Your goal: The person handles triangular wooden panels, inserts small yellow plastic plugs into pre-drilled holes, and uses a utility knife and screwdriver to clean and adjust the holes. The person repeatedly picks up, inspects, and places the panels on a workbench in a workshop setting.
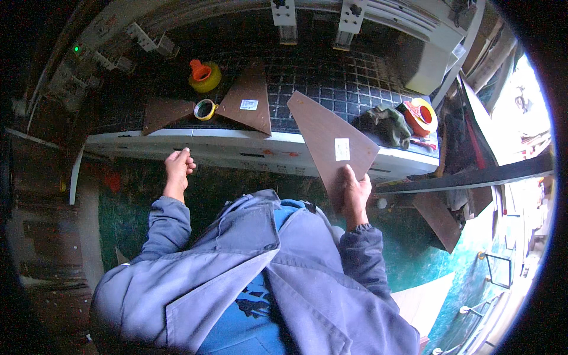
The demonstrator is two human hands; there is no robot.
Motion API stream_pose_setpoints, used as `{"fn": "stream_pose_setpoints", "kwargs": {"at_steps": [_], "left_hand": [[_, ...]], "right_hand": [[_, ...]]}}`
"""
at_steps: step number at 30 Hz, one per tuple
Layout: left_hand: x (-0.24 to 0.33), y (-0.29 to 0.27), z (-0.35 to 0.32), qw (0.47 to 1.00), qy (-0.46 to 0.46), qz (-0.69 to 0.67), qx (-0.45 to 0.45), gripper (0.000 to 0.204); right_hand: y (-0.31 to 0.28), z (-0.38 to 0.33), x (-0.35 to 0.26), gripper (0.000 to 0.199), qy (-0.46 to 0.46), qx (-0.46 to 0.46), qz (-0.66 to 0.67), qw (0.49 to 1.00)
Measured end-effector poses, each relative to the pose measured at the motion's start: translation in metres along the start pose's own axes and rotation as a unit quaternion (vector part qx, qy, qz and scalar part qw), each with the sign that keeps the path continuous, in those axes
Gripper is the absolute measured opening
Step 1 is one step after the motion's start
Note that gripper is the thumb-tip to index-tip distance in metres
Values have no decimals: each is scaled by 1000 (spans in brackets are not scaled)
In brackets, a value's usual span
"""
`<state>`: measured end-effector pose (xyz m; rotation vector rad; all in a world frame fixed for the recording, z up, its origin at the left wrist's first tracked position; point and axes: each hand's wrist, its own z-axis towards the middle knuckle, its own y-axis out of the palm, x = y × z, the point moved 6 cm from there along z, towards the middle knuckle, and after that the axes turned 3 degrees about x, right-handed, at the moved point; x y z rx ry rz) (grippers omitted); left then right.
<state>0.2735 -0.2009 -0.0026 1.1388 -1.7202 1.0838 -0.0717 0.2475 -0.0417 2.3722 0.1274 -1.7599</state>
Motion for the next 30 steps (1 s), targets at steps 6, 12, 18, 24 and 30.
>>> {"fn": "stream_pose_setpoints", "kwargs": {"at_steps": [6,12,18,24,30], "left_hand": [[-9,8,18,1000,27,8,-12,6],[-9,20,54,998,49,44,-8,9],[15,52,116,931,264,247,48,17],[37,98,133,819,415,397,8,38],[32,129,149,691,482,534,-67,22]], "right_hand": [[16,35,7,34,25,-9,-7,1000],[35,81,12,36,6,1,-32,999],[49,141,24,58,-21,32,-158,987],[53,135,-12,67,-104,113,-408,900],[60,121,-37,69,-92,101,-556,820]]}}
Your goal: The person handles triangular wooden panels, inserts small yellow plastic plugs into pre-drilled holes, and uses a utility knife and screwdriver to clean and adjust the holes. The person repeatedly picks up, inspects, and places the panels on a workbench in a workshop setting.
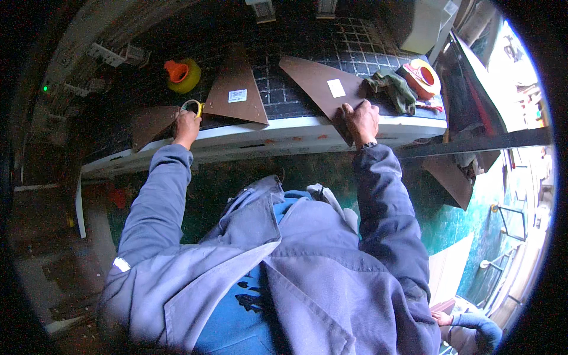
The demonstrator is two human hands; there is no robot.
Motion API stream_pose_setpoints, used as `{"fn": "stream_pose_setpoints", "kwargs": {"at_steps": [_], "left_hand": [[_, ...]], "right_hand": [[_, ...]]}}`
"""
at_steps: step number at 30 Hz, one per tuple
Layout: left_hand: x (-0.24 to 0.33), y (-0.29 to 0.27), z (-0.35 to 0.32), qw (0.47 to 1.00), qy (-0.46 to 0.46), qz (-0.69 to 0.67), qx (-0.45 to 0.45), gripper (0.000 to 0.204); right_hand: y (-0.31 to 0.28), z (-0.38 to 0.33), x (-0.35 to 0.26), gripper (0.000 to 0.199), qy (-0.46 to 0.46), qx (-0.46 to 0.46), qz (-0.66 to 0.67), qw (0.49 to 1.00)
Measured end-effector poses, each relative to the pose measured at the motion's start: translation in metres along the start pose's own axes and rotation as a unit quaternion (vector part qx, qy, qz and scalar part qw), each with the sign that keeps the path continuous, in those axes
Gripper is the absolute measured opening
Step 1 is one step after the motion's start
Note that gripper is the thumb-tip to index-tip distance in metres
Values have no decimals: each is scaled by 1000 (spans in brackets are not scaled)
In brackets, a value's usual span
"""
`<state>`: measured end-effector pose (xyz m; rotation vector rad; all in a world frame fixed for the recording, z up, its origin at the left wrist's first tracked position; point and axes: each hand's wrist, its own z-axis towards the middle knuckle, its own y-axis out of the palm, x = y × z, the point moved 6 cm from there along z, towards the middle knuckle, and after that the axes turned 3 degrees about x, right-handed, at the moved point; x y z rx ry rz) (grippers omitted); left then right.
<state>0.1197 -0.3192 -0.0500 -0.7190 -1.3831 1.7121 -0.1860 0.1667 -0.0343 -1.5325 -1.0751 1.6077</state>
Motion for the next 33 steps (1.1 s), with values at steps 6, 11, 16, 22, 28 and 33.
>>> {"fn": "stream_pose_setpoints", "kwargs": {"at_steps": [6,11,16,22,28,33], "left_hand": [[-5,-44,21,982,-44,-160,86,17],[54,-149,0,945,1,-322,65,17],[155,-222,-33,920,101,-378,-16,12],[212,-242,-57,905,177,-386,-40,13],[231,-227,-78,907,154,-387,-56,12],[252,-214,-99,897,145,-406,-100,21]], "right_hand": [[-13,-19,-6,63,-22,61,35,997],[-26,-57,-73,48,-108,-28,334,936],[-67,-131,-169,47,-242,-256,566,745],[-86,-158,-194,24,-267,-307,538,738],[-88,-169,-169,14,-326,-252,463,785],[-85,-179,-143,12,-337,-210,402,825]]}}
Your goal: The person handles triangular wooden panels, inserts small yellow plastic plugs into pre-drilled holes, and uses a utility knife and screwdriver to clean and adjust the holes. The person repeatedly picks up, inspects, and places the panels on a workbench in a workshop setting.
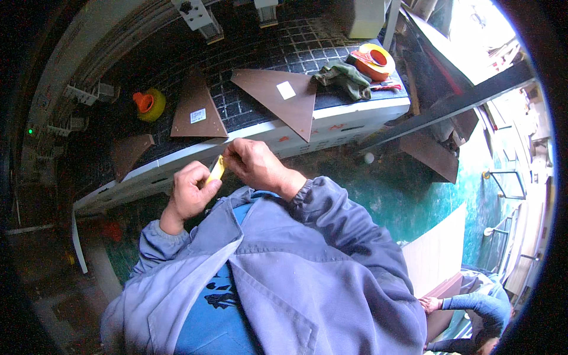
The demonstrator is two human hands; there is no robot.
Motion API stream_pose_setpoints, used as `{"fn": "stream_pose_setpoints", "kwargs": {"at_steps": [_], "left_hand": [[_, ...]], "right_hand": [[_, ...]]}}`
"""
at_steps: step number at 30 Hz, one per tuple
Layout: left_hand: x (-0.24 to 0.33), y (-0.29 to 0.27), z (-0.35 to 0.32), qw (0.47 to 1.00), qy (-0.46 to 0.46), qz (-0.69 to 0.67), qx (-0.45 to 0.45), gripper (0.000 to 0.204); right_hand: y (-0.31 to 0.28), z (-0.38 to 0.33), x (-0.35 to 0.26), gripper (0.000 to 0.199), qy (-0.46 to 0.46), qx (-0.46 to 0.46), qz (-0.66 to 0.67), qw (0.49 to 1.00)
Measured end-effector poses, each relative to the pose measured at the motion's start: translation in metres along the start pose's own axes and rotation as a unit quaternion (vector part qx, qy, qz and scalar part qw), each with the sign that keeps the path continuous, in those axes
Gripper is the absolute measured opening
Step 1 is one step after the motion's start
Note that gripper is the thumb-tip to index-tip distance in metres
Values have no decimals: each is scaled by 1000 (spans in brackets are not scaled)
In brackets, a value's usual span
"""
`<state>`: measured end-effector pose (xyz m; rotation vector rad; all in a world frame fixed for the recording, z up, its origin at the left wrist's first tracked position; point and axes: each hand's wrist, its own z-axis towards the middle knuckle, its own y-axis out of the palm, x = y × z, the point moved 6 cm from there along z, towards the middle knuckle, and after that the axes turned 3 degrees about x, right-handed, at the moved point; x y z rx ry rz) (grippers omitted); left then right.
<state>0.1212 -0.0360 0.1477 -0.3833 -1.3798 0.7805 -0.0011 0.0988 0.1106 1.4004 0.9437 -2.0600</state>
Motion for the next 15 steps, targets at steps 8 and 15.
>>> {"fn": "stream_pose_setpoints", "kwargs": {"at_steps": [8,15], "left_hand": [[22,34,-6,995,71,-57,-34,27],[-3,13,-11,997,20,-61,43,28]], "right_hand": [[-2,-20,35,9,62,159,-66,983],[-16,-48,99,7,300,107,226,920]]}}
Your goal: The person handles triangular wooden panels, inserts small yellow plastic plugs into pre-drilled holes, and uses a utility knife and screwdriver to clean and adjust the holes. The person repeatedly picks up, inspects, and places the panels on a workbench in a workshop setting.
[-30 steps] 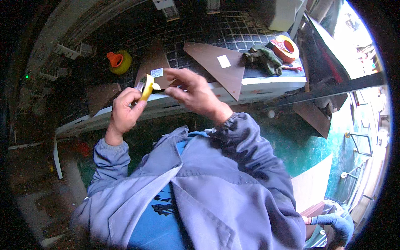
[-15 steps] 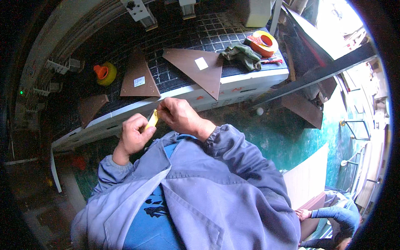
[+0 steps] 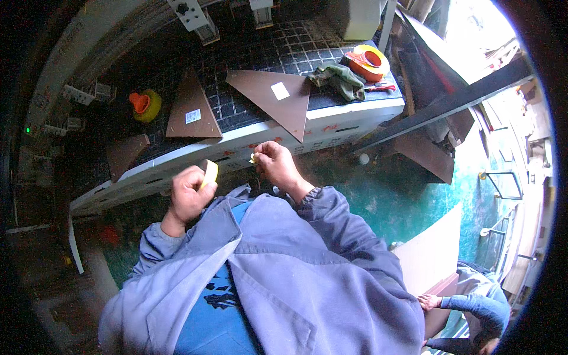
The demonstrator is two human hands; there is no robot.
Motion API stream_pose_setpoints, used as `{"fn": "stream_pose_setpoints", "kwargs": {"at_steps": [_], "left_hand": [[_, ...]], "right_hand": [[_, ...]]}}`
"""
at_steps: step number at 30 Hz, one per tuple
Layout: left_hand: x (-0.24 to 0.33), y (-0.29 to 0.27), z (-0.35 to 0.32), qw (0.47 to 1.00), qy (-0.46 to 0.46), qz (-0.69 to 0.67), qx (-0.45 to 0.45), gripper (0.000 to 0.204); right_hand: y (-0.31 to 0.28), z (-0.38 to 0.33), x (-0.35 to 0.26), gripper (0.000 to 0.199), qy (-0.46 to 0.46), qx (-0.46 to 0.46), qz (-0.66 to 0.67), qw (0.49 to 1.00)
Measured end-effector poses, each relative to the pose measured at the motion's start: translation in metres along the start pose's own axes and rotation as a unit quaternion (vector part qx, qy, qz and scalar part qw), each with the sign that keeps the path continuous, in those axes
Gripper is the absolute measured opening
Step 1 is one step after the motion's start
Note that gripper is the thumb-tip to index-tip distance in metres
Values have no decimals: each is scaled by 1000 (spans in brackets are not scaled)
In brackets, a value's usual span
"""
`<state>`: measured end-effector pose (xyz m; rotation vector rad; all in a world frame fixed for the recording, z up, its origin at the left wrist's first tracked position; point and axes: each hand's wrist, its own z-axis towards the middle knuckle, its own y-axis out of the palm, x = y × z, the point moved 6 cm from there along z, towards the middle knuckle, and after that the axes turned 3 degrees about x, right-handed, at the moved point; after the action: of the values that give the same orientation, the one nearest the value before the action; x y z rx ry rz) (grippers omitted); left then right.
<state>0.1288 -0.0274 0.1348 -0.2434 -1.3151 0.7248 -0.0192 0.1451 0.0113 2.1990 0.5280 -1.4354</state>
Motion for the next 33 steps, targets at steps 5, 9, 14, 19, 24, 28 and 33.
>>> {"fn": "stream_pose_setpoints", "kwargs": {"at_steps": [5,9,14,19,24,28,33], "left_hand": [[-81,-55,4,968,-93,178,153,28],[-182,-114,16,927,-156,299,165,23],[-274,-134,26,908,-146,361,153,23],[-290,-122,21,892,-149,393,169,48],[-260,-118,35,869,-169,415,209,55],[-199,-81,50,912,-98,327,226,28],[-146,44,68,996,-73,6,-44,20]], "right_hand": [[-15,7,-7,27,6,31,88,996],[-19,17,-1,21,46,18,99,994],[-9,24,12,16,53,37,170,983],[1,28,4,17,45,31,202,978],[5,36,-1,15,54,37,204,977],[11,45,5,14,48,61,165,983],[25,59,19,8,12,69,120,990]]}}
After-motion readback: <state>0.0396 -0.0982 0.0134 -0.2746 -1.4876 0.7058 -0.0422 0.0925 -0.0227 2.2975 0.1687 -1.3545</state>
